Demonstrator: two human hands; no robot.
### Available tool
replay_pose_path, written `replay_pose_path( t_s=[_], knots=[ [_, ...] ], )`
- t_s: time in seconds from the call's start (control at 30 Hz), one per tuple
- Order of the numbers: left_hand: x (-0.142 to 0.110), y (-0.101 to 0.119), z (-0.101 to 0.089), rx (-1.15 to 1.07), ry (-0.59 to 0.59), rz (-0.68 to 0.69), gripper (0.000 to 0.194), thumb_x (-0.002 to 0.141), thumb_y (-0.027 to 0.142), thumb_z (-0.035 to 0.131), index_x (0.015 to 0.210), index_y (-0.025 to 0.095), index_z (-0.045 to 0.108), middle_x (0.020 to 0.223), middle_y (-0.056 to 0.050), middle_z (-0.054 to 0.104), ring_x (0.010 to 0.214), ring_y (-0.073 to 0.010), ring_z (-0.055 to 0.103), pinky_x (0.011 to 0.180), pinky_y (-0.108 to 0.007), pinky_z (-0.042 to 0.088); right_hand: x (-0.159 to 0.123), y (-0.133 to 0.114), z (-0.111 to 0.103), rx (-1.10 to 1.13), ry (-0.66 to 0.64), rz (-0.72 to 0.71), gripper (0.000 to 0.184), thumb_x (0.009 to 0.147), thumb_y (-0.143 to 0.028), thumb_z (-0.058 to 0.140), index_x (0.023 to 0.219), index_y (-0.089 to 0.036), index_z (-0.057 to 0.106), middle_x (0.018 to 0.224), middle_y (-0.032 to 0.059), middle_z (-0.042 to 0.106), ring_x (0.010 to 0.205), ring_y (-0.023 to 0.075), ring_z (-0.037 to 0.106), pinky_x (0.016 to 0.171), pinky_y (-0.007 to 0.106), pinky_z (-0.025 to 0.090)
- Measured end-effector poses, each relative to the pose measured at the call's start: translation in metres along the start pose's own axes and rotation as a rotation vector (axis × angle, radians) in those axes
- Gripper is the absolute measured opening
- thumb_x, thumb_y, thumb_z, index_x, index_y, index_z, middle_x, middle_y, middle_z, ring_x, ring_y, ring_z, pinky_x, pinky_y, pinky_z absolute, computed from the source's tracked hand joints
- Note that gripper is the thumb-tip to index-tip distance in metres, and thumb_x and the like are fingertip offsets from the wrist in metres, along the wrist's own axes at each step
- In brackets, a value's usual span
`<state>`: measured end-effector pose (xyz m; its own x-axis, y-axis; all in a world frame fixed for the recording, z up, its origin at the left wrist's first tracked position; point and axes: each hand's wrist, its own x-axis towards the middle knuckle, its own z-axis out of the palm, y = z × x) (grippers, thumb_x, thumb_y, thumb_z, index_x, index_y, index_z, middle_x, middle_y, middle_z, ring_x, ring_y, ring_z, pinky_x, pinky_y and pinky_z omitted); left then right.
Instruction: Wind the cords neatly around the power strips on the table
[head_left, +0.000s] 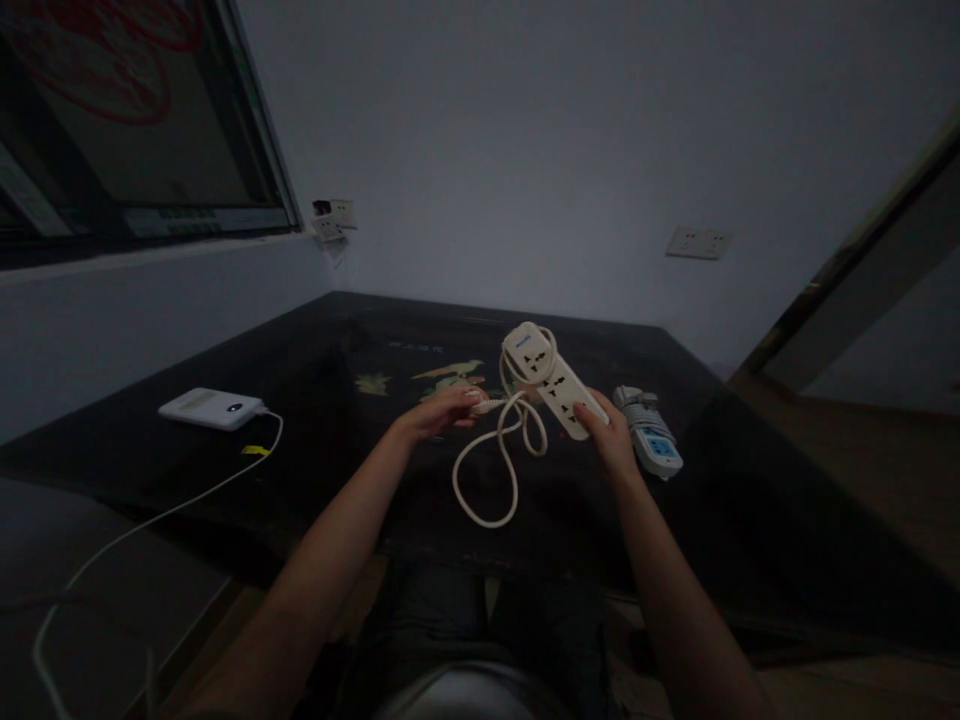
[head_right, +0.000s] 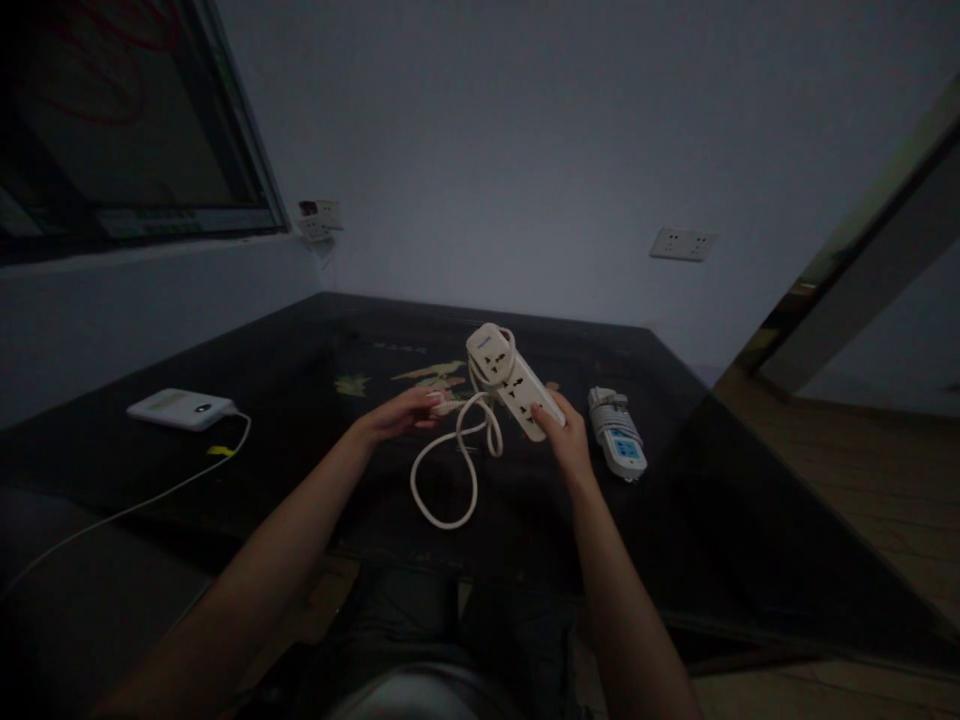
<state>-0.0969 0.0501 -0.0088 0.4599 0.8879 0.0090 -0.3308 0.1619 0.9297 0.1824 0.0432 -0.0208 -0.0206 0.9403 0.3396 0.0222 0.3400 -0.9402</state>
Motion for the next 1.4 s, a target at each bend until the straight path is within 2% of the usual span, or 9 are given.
replay_pose_path(
  t_s=[0.17, 0.37, 0.5, 0.67, 0.8, 0.9, 1.07, 1.27, 1.4],
  knots=[
    [0.007, -0.007, -0.001, 0.022, 0.11, 0.048, 0.009, 0.07, 0.016, 0.073, 0.072, 0.011, 0.065, 0.062, -0.004, 0.056, 0.051, -0.009, 0.047, 0.041, -0.019, 0.027, -0.005, -0.009, 0.001, 0.138, -0.057, 0.014, 0.048, 0.07, -0.05, 0.067, 0.107, -0.02, 0.06, 0.097, 0.0064, 0.064, 0.07, 0.0187, 0.059, 0.052, 0.028, 0.052],
    [0.022, -0.016, -0.021, -0.053, 0.33, 0.164, 0.017, 0.068, 0.022, 0.076, 0.076, 0.01, 0.066, 0.06, -0.001, 0.057, 0.047, -0.0068, 0.047, 0.041, -0.018, 0.028, -0.011, -0.015, 0.001, 0.22, -0.179, 0.079, 0.049, 0.065, -0.047, 0.072, 0.104, -0.02, 0.061, 0.08, 0.0028, 0.062, 0.06, 0.0164, 0.056, 0.046, 0.028, 0.051],
    [0.023, -0.013, -0.032, -0.153, 0.457, 0.253, 0.021, 0.068, 0.027, 0.076, 0.078, 0.012, 0.064, 0.061, 0.0, 0.058, 0.044, -0.006, 0.048, 0.04, -0.017, 0.03, -0.012, -0.018, 0.001, 0.196, -0.231, 0.109, 0.048, 0.065, -0.047, 0.072, 0.102, -0.019, 0.063, 0.075, 0.0025, 0.062, 0.055, 0.0152, 0.055, 0.043, 0.027, 0.049],
    [0.016, 0.001, -0.032, -0.296, 0.528, 0.347, 0.017, 0.076, 0.028, 0.069, 0.08, 0.015, 0.058, 0.057, 0.005, 0.055, 0.04, -0.0033, 0.044, 0.043, -0.015, 0.035, -0.01, -0.017, -0.002, 0.131, -0.347, 0.156, 0.045, 0.066, -0.045, 0.072, 0.101, -0.017, 0.065, 0.073, 0.0022, 0.063, 0.053, 0.0148, 0.056, 0.043, 0.026, 0.048],
    [0.013, 0.013, -0.032, -0.371, 0.525, 0.367, 0.018, 0.084, 0.03, 0.063, 0.076, 0.016, 0.055, 0.057, 0.005, 0.053, 0.038, -0.0031, 0.041, 0.042, -0.016, 0.036, -0.009, -0.015, -0.003, 0.063, -0.431, 0.204, 0.042, 0.069, -0.042, 0.072, 0.102, -0.016, 0.065, 0.077, 0.0026, 0.064, 0.057, 0.0144, 0.057, 0.044, 0.025, 0.049],
    [0.011, 0.017, -0.031, -0.392, 0.481, 0.369, 0.019, 0.086, 0.03, 0.06, 0.074, 0.016, 0.054, 0.058, 0.004, 0.052, 0.036, -0.0031, 0.039, 0.041, -0.017, 0.035, -0.007, -0.014, -0.003, 0.018, -0.441, 0.235, 0.041, 0.071, -0.043, 0.071, 0.101, -0.015, 0.065, 0.075, 0.0024, 0.064, 0.056, 0.0134, 0.056, 0.043, 0.024, 0.049],
    [0.008, 0.015, -0.025, -0.403, 0.413, 0.38, 0.014, 0.084, 0.027, 0.063, 0.079, 0.016, 0.057, 0.061, 0.004, 0.051, 0.038, -0.0036, 0.039, 0.043, -0.017, 0.036, -0.007, -0.016, -0.002, -0.024, -0.41, 0.259, 0.04, 0.071, -0.043, 0.069, 0.097, -0.014, 0.067, 0.069, 0.0015, 0.063, 0.052, 0.012, 0.054, 0.041, 0.022, 0.047],
    [0.004, 0.018, -0.017, -0.41, 0.337, 0.379, 0.015, 0.088, 0.027, 0.057, 0.077, 0.017, 0.055, 0.062, 0.003, 0.049, 0.039, -0.0039, 0.036, 0.044, -0.018, 0.035, -0.005, -0.011, -0.001, -0.09, -0.336, 0.294, 0.038, 0.07, -0.044, 0.07, 0.092, -0.013, 0.067, 0.063, 0.0014, 0.063, 0.046, 0.0115, 0.054, 0.037, 0.021, 0.043],
    [0.002, 0.019, -0.014, -0.417, 0.302, 0.378, 0.016, 0.088, 0.028, 0.056, 0.076, 0.017, 0.053, 0.062, 0.003, 0.048, 0.04, -0.0042, 0.036, 0.043, -0.018, 0.035, -0.002, -0.004, -0.002, -0.06, -0.261, 0.258, 0.038, 0.07, -0.045, 0.07, 0.091, -0.014, 0.068, 0.068, 0.0014, 0.063, 0.051, 0.0123, 0.055, 0.04, 0.022, 0.047]
  ],
)
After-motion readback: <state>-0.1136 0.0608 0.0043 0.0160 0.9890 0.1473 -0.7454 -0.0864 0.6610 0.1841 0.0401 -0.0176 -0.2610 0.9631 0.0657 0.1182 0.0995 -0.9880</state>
